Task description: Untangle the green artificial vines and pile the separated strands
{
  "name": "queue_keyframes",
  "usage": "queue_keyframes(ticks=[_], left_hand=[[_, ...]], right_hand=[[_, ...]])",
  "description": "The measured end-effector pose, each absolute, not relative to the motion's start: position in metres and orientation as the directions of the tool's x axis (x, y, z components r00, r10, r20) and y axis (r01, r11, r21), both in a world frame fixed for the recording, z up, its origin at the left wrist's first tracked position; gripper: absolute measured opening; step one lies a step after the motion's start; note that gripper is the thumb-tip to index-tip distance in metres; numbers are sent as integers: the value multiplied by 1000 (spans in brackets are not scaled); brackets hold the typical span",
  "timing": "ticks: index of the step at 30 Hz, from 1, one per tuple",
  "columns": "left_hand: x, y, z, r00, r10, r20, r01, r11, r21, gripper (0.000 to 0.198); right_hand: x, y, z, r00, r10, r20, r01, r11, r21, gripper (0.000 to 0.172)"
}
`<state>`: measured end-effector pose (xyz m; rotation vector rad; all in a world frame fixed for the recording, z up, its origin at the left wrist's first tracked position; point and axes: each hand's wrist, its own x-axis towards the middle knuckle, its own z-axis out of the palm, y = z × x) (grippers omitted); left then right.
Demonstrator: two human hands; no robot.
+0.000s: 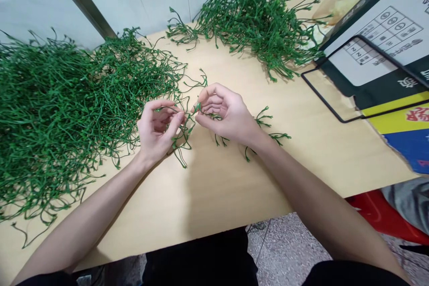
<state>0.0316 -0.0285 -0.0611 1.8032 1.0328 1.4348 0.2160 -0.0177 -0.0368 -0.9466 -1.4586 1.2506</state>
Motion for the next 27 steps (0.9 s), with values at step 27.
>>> queue_keyframes(ticks=[27], left_hand=[[29,-29,-62,233,779,582,203,-624,754,22]], right_hand=[[218,-17,-32,-250,963,96,12,103,-995,48]])
